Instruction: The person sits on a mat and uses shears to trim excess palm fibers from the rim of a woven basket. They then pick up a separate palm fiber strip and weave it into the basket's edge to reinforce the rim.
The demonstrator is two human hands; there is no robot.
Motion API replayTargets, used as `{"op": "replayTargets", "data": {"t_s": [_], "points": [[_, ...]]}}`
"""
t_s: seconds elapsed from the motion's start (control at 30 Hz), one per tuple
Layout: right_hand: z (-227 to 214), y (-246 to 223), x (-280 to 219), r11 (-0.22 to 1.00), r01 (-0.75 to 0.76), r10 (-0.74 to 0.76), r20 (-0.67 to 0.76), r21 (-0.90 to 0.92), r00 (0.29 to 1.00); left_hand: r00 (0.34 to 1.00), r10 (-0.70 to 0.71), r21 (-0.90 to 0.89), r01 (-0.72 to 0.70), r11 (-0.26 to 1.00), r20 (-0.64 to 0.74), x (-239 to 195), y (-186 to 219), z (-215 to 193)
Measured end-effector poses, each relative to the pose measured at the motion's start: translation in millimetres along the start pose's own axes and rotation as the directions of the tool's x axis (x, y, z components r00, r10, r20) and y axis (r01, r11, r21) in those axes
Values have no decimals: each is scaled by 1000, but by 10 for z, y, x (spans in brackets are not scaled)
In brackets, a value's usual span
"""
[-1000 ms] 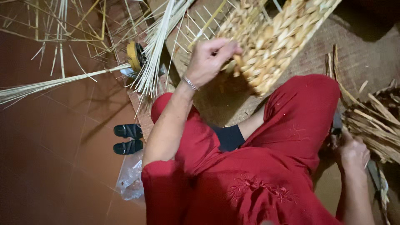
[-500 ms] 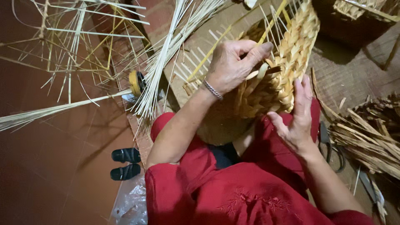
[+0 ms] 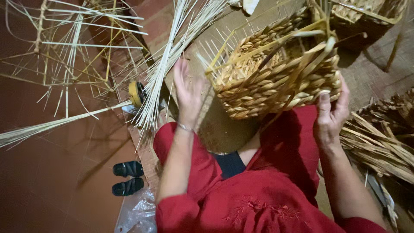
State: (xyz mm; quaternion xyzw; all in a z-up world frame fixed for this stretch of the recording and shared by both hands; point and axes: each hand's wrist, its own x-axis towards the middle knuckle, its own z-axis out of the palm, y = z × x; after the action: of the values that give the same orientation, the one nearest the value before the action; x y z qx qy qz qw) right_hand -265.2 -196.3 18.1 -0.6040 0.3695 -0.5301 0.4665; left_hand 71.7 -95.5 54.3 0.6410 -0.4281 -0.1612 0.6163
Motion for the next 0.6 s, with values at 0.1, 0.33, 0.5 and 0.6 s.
{"op": "replayTargets", "data": {"t_s": [0.1, 0.33, 0.5, 0.6], "points": [[-59, 83, 22, 993, -117, 116, -83, -1, 990, 965, -249, -182, 260, 948, 81, -494, -193, 187], [88, -117, -144, 959, 177, -168, 56, -220, 984, 899, -390, -203, 427, 881, 199, -797, -555, 448], [357, -300, -209, 920, 290, -255, 160, -264, 954, 933, -345, -158, 358, 920, 103, -656, -766, 79], [542, -379, -196, 810, 438, -359, 261, -389, 896, 976, -218, -230, 205, 951, -29, -558, -867, -95]]}}
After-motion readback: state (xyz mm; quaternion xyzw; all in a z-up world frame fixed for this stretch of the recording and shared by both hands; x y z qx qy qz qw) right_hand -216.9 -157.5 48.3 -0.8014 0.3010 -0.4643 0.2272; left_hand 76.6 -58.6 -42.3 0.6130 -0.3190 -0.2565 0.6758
